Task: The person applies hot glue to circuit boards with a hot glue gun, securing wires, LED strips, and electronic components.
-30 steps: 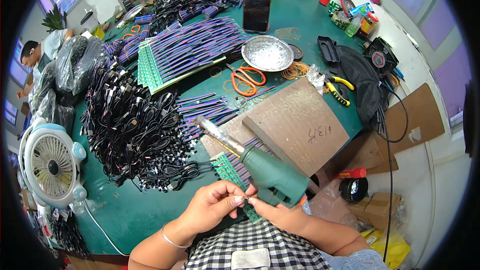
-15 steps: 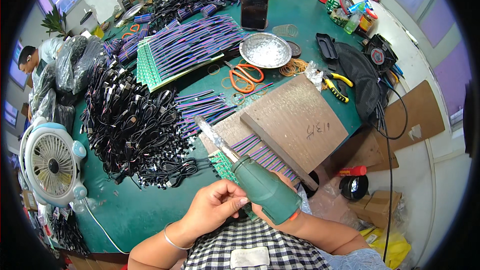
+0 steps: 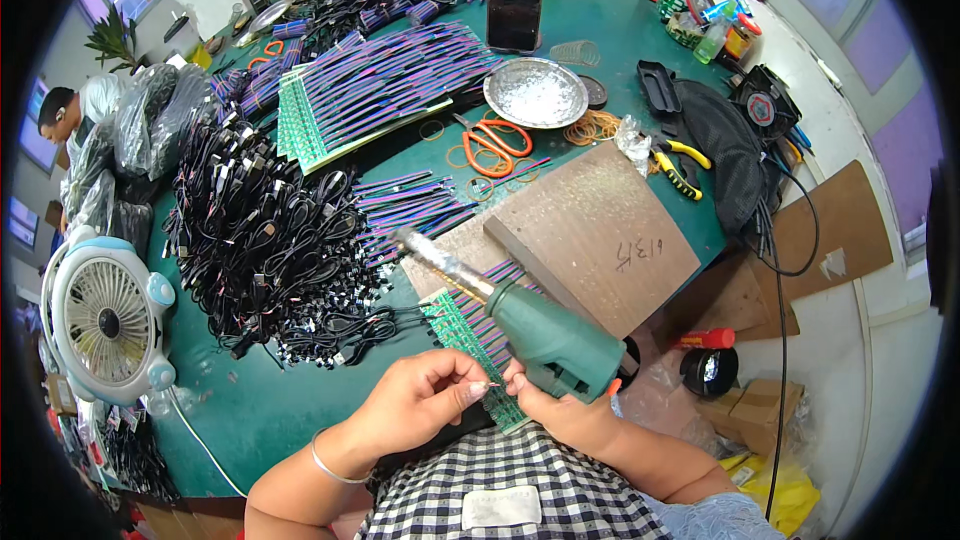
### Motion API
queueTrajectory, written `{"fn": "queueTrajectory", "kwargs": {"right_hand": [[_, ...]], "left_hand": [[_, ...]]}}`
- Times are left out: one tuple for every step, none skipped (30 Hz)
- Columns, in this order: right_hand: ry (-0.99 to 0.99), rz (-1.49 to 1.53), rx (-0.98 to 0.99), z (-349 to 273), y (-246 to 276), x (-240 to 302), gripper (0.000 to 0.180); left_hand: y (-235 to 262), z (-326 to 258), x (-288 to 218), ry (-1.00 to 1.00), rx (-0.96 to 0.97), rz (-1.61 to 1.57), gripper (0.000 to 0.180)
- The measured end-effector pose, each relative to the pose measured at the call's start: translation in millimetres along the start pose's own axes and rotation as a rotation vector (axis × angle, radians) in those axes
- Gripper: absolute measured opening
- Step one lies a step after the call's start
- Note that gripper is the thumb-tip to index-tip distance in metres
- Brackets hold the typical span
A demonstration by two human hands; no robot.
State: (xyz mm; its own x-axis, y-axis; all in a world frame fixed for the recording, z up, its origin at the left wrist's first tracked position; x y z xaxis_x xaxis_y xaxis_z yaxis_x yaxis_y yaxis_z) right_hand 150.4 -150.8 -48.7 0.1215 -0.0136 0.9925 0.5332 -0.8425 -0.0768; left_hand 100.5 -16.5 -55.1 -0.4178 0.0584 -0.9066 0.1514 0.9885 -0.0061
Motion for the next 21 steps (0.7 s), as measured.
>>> {"fn": "queueTrajectory", "kwargs": {"right_hand": [[0.003,-0.001,0.003,0.5,0.6,-0.4,0.019],[0.068,-0.052,0.001,0.6,0.9,2.8,0.021],[0.131,-0.103,-0.002,-0.1,1.2,5.5,0.022],[0.149,-0.157,0.021,-0.4,-0.9,5.5,0.023],[0.15,-0.158,0.022,-2.0,-2.4,3.4,0.023],[0.074,-0.089,-0.002,-4.2,-3.0,-4.4,0.024],[-0.002,-0.021,-0.025,-4.6,-3.7,-9.2,0.026],[-0.023,-0.047,-0.025,-5.4,-3.9,-4.9,0.027],[-0.025,-0.048,-0.025,-4.1,-3.8,-0.8,0.027],[-0.017,-0.058,-0.004,-3.0,-5.1,2.7,0.026],[-0.009,-0.068,0.016,-2.5,-6.8,5.2,0.026],[-0.009,-0.068,0.017,-2.4,-7.2,7.0,0.026],[-0.026,-0.068,0.008,-2.3,-7.0,7.1,0.025],[-0.042,-0.068,-0.001,-2.1,-6.7,6.4,0.024],[-0.043,-0.068,-0.003,-2.0,-6.3,4.1,0.024],[-0.021,-0.022,-0.031,-1.6,-3.7,1.4,0.023],[0.001,0.024,-0.06,-1.4,-1.0,0.0,0.022],[0.0,0.025,-0.06,-1.0,-1.0,-0.6,0.022],[-0.035,0.061,-0.072,-0.4,0.3,-3.6,0.021],[-0.07,0.097,-0.084,-0.4,1.4,-7.0,0.02],[-0.069,0.097,-0.085,-0.7,2.4,-9.0,0.02]], "left_hand": [[1.6,0.5,1.1,0.019,-0.006,-0.018,0.014],[0.7,1.1,-0.5,-0.011,-0.011,-0.069,0.014],[-0.7,1.8,0.7,-0.012,-0.012,-0.068,0.014],[-1.5,2.3,2.6,-0.006,-0.018,-0.092,0.014],[-1.9,2.8,4.3,0.001,-0.024,-0.115,0.015],[-2.8,2.9,4.9,0.0,-0.022,-0.116,0.015],[-2.8,2.8,5.0,-0.007,-0.03,-0.121,0.015],[-2.6,2.7,4.9,-0.014,-0.037,-0.126,0.014],[-1.8,2.7,4.9,-0.014,-0.037,-0.127,0.014],[0.1,2.4,3.6,-0.024,-0.047,-0.057,0.014],[1.6,2.1,2.3,-0.035,-0.057,0.013,0.014],[2.0,2.0,1.4,-0.035,-0.057,0.012,0.014],[3.1,1.6,0.3,-0.035,-0.071,0.058,0.014],[4.1,1.1,-1.1,-0.035,-0.085,0.103,0.014],[3.3,0.5,-3.3,-0.035,-0.083,0.104,0.014],[3.7,-0.9,-11.5,-0.094,-0.111,0.189,0.013],[3.7,-2.3,-19.1,-0.153,-0.139,0.273,0.013],[2.7,-3.2,-20.4,-0.151,-0.139,0.273,0.013],[2.0,-6.2,-30.6,-0.257,-0.177,0.405,0.013],[0.4,-9.8,-39.7,-0.364,-0.215,0.536,0.014],[0.4,-9.6,-39.5,-0.365,-0.215,0.537,0.014]]}}
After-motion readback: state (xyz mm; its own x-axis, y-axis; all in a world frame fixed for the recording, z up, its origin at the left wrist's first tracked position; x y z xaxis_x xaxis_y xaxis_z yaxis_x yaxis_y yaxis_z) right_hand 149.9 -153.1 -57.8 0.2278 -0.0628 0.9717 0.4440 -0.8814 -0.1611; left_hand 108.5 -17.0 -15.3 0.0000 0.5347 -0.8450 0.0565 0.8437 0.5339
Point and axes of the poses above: each hand's wrist, its own z-axis towards the middle knuckle, its own y-axis out of the back of the hand, x = y × z, the point moved 8 cm from there along z, towards the middle knuckle, and after that the axes turned 5 degrees about z, right-handed, at the moved point
